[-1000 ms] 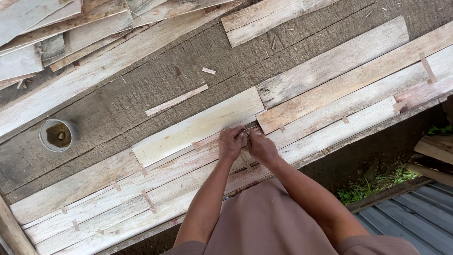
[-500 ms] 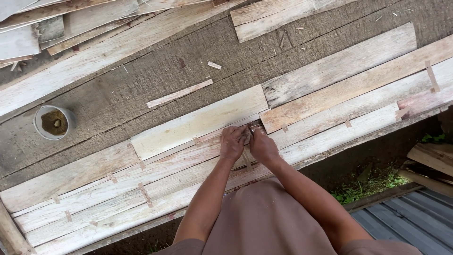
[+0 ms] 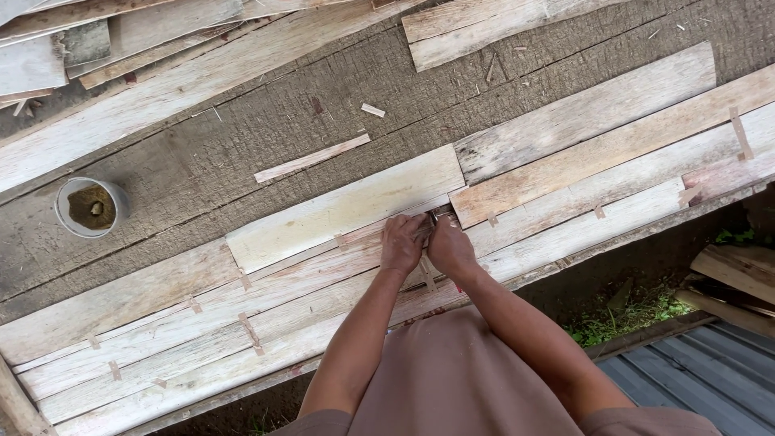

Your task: The person uses a red utility knife to cut and trim thin wooden strips on a wooden workbench. They repeatedly score and snap the strips, then trim the edges. The cut pieces are placed into a small container on the bench.

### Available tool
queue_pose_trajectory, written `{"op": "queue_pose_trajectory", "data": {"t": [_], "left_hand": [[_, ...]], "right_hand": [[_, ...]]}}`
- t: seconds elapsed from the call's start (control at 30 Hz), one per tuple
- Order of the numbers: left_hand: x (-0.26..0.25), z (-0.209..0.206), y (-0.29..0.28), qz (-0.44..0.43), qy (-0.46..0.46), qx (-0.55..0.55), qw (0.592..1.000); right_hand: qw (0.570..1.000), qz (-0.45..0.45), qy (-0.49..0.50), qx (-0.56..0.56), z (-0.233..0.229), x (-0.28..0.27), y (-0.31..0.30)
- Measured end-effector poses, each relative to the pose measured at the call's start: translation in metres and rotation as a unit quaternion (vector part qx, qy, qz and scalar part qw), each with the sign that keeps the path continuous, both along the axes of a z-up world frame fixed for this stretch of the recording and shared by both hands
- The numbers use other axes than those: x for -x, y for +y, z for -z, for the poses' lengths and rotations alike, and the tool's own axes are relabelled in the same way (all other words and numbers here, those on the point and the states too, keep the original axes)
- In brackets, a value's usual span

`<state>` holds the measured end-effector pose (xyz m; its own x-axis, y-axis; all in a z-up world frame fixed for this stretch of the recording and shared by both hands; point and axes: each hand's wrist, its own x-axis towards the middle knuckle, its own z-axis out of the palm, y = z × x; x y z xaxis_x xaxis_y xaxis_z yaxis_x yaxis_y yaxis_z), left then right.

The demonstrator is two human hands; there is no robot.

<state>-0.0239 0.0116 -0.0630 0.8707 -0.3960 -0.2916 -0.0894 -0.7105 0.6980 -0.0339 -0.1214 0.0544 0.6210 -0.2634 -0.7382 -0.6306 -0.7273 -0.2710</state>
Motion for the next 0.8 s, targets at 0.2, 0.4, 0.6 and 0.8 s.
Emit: {"op": "queue_pose_trajectory", "data": {"t": [0.2, 0.4, 0.6, 0.8], "left_hand": [[0.001, 0.000, 0.001, 0.003, 0.012, 0.014, 1.000], [-0.004, -0.019, -0.003, 0.014, 0.030, 0.000, 0.999], [0.004, -0.007, -0.007, 0.006, 0.023, -0.024, 0.999], [0.002, 0.008, -0.010, 0.004, 0.001, -0.039, 0.999]], "right_hand": [[1.000, -0.011, 0.009, 0.011, 0.001, 0.000, 0.002], [0.999, -0.031, 0.032, -0.006, -0.004, -0.025, 0.007], [0.999, -0.011, 0.033, -0.016, 0.041, -0.020, 0.000], [0.997, -0.061, 0.037, -0.020, 0.009, -0.028, -0.003]]}}
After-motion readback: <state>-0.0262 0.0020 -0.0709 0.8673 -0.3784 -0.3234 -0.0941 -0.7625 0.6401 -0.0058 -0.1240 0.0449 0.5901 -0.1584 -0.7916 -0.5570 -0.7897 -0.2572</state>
